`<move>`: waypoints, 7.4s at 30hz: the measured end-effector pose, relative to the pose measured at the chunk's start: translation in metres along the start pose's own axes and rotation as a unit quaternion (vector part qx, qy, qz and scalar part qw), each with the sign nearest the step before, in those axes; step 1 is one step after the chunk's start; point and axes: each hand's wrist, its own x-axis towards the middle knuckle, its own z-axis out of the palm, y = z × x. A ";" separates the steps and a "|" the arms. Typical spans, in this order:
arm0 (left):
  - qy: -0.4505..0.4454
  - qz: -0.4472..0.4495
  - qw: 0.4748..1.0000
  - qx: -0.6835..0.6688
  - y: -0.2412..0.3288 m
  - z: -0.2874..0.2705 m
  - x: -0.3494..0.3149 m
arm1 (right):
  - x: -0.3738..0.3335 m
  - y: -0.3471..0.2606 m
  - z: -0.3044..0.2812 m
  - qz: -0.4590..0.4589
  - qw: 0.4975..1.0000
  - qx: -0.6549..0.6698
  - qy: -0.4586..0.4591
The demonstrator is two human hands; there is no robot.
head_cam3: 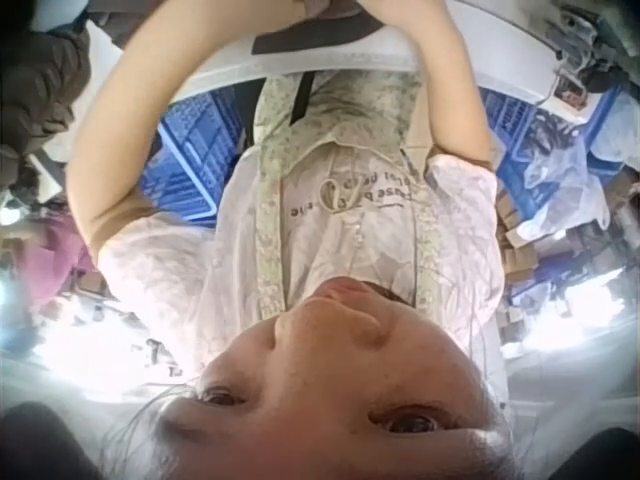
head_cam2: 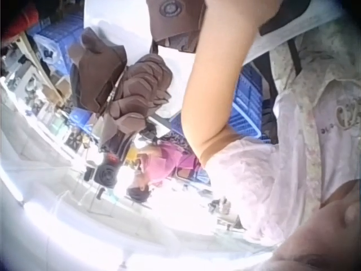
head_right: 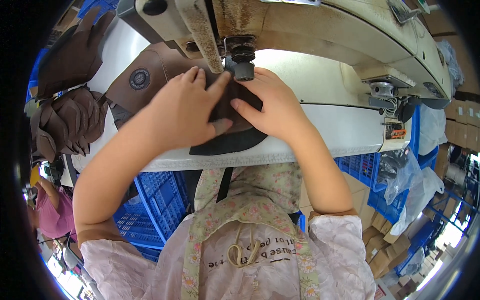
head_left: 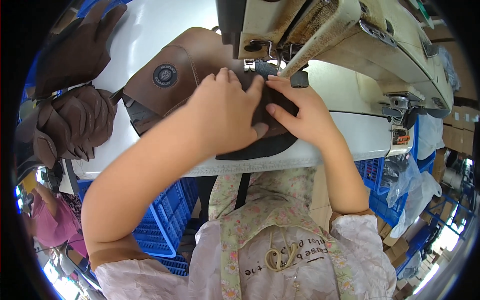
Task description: Stitching the upper components of a leather shoe using an industrial sewing machine.
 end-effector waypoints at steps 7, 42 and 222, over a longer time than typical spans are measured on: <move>-0.020 -0.025 0.997 0.067 0.018 0.008 0.006 | 0.001 0.001 0.001 -0.036 0.998 -0.050 0.003; 0.002 -0.005 1.000 0.002 0.025 0.013 0.005 | 0.003 0.037 -0.006 -0.111 0.994 -0.006 0.016; 0.241 0.181 0.948 0.104 -0.088 0.044 0.017 | 0.003 -0.012 0.035 -0.107 0.975 -0.157 0.112</move>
